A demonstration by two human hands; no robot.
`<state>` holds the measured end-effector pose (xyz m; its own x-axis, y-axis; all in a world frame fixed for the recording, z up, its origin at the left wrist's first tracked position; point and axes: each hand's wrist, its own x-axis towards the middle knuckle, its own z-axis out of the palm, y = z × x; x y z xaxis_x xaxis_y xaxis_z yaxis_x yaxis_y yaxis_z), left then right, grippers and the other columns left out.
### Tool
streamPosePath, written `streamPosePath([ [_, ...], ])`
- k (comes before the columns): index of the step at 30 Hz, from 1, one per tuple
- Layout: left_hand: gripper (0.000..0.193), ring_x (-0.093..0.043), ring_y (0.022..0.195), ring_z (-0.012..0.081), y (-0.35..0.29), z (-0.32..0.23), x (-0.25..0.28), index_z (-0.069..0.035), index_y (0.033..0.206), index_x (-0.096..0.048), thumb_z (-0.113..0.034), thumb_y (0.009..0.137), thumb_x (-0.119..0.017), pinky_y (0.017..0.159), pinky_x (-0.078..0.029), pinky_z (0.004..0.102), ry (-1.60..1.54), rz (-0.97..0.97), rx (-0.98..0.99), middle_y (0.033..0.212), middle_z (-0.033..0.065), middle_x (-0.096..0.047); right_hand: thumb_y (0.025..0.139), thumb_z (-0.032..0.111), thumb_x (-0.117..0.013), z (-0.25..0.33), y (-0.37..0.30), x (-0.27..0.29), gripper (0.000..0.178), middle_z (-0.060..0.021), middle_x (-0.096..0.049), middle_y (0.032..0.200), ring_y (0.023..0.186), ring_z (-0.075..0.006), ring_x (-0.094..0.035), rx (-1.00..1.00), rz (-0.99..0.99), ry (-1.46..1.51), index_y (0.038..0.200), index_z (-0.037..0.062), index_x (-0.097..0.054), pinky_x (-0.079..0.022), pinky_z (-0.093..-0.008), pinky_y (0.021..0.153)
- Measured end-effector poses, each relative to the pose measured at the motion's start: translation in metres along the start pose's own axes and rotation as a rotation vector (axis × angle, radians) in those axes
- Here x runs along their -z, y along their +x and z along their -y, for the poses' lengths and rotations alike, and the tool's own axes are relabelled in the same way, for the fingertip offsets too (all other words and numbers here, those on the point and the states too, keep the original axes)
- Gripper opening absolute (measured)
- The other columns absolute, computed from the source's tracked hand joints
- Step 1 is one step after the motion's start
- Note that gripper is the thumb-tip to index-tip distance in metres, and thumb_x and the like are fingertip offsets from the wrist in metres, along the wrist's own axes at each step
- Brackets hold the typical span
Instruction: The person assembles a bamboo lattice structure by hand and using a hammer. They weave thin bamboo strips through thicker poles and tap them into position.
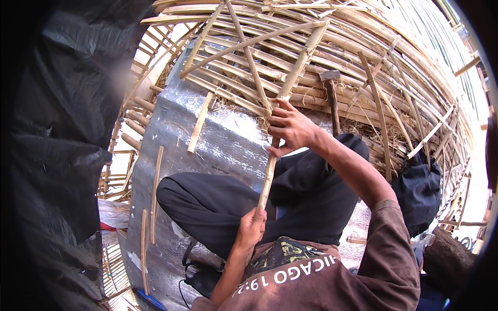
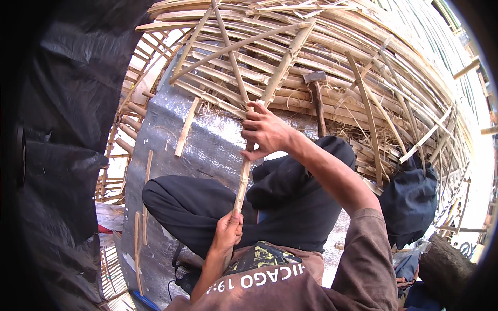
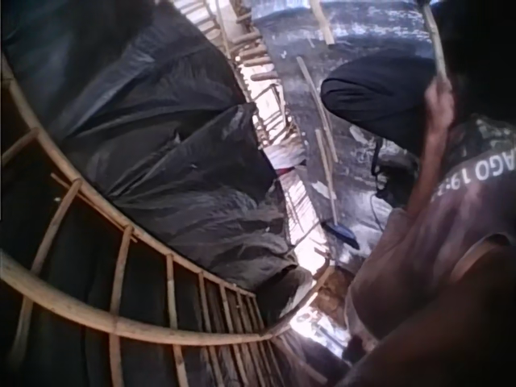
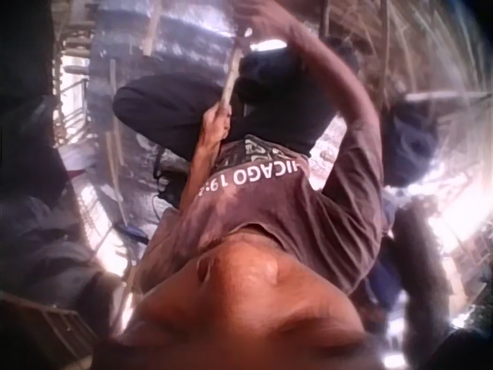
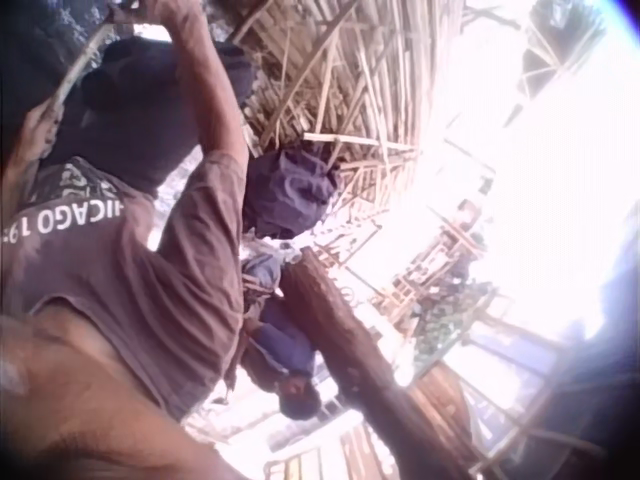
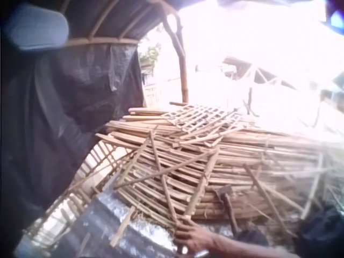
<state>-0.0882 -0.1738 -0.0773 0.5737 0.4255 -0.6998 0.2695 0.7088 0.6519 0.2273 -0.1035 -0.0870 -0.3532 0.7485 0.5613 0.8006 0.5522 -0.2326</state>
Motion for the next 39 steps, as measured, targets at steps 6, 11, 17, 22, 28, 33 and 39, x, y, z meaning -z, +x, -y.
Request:
streamPosePath([
  [6,0.035,-0.028,0.042,-0.0005,-0.001,0.001,0.0,-0.011,0.084,-0.05,-0.042,0.099,-0.051,0.035,-0.02,0.0184,-0.03,0.042,0.018,0.057,-0.0087,-0.035,0.075,0.04,-0.069,-0.007,-0.004,-0.005,0.036,-0.0042,-0.048,0.064,0.07,-0.0247,-0.055,0.1,-0.018,-0.042,0.06,0.0103,-0.054,-0.04,-0.0534,0.101],
  [11,0.034,-0.028,0.042,-0.0001,0.0,0.003,-0.001,-0.01,0.084,-0.051,-0.041,0.1,-0.051,0.036,-0.021,0.0187,-0.015,0.036,-0.003,0.057,-0.0083,-0.035,0.077,0.041,-0.066,0.0,0.005,0.005,0.037,-0.005,-0.05,0.06,0.064,-0.0248,-0.055,0.042,0.124,-0.016,0.059,0.01,-0.056,-0.042,-0.0492,0.099],
  [17,0.034,-0.029,0.044,0.0003,-0.001,0.005,0.003,-0.009,0.084,-0.051,-0.04,0.1,-0.051,0.037,-0.021,0.019,0.012,0.066,0.002,0.058,-0.0076,-0.036,0.079,0.036,-0.066,0.005,-0.007,0.005,0.037,-0.0045,-0.048,0.057,0.057,-0.0247,-0.053,0.044,0.11,-0.04,0.058,0.009,-0.052,-0.042,-0.0395,0.066],
  [22,0.033,-0.027,0.041,0.0012,-0.001,0.008,0.004,-0.01,0.087,-0.049,-0.04,0.1,-0.05,0.036,-0.022,0.0194,0.016,0.107,-0.009,0.057,-0.007,-0.034,0.073,0.026,-0.068,0.0,-0.006,0.008,0.03,-0.0034,-0.046,0.055,0.051,-0.0237,-0.05,0.144,0.09,0.025,0.057,0.0093,-0.049,-0.042,-0.0368,0.053],
  [28,0.034,-0.027,0.041,0.0013,-0.008,0.007,0.006,-0.01,0.087,-0.049,-0.041,0.1,-0.049,0.037,-0.022,0.0197,-0.005,0.151,-0.051,0.058,-0.0065,-0.033,0.071,0.023,-0.069,0.005,0.011,0.018,0.031,-0.0027,-0.045,0.055,0.051,-0.0229,-0.05,0.239,0.025,0.045,0.054,0.0102,-0.046,-0.042,-0.0353,0.054],
  [33,0.035,-0.028,0.043,0.0,-0.007,0.006,0.008,-0.01,0.085,-0.049,-0.041,0.1,-0.049,0.038,-0.021,0.0183,-0.046,0.153,0.021,0.059,-0.0077,-0.034,0.074,0.025,-0.07,0.01,0.005,0.024,0.026,-0.0033,-0.048,0.066,0.064,-0.0225,-0.052,0.135,0.051,0.083,0.063,0.0101,-0.052,-0.044,-0.037,0.065],
  [39,0.038,-0.033,0.048,0.0015,-0.002,0.008,0.004,-0.008,0.082,-0.051,-0.041,0.101,-0.05,0.042,-0.027,0.0202,0.117,0.043,-0.095,0.059,-0.0075,-0.037,0.078,0.026,-0.072,0.058,-0.007,0.025,0.023,-0.0023,-0.049,0.076,0.072,-0.0197,-0.051,-0.196,0.044,-0.301,0.082,0.0102,-0.056,-0.043,-0.0354,0.068],
])
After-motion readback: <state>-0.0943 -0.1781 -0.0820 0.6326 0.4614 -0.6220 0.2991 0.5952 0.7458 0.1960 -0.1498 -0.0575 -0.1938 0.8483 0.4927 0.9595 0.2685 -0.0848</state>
